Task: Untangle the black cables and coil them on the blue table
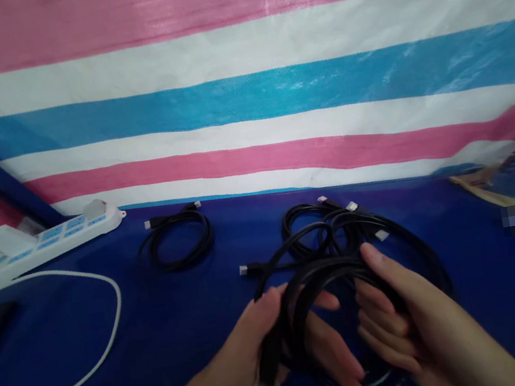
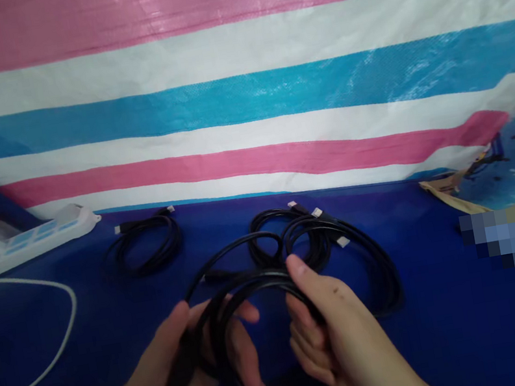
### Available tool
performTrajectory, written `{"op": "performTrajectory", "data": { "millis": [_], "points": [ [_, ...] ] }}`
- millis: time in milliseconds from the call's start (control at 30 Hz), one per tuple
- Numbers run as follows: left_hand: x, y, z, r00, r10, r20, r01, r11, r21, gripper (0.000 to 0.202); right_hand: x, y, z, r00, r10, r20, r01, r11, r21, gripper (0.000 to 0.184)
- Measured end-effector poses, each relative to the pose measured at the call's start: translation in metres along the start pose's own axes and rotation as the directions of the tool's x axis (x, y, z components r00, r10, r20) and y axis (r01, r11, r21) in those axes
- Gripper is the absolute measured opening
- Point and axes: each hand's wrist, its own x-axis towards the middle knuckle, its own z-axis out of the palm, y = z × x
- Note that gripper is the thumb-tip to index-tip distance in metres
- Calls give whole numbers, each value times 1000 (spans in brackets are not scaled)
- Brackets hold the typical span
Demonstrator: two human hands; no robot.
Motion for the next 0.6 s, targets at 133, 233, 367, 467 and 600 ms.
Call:
{"op": "performTrajectory", "data": {
  "millis": [133, 233, 367, 467, 600],
  "points": [
    [-5, 0, 3, 982, -175, -71, 185, 967, 175, 16, 3, 2, -2, 995, -102, -8, 89, 904, -417, 62],
    [-4, 2, 2, 935, -283, -213, 337, 894, 295, 11, 4, 8, -4, 999, -50, 7, 46, 844, -535, 58],
    [0, -2, 2, 936, -129, -328, 246, 905, 348, 24, 3, 19, 3, 999, -14, 34, 26, 928, -371, 53],
    [0, -3, 5, 903, 45, -427, 55, 974, 219, 33, 0, 27, 12, 997, -50, 61, 60, 983, -174, 46],
    [-2, 1, 10, 874, 85, -479, -79, 996, 32, 56, -1, 27, 15, 995, -37, 93, 41, 998, -43, 44]
  ]
}}
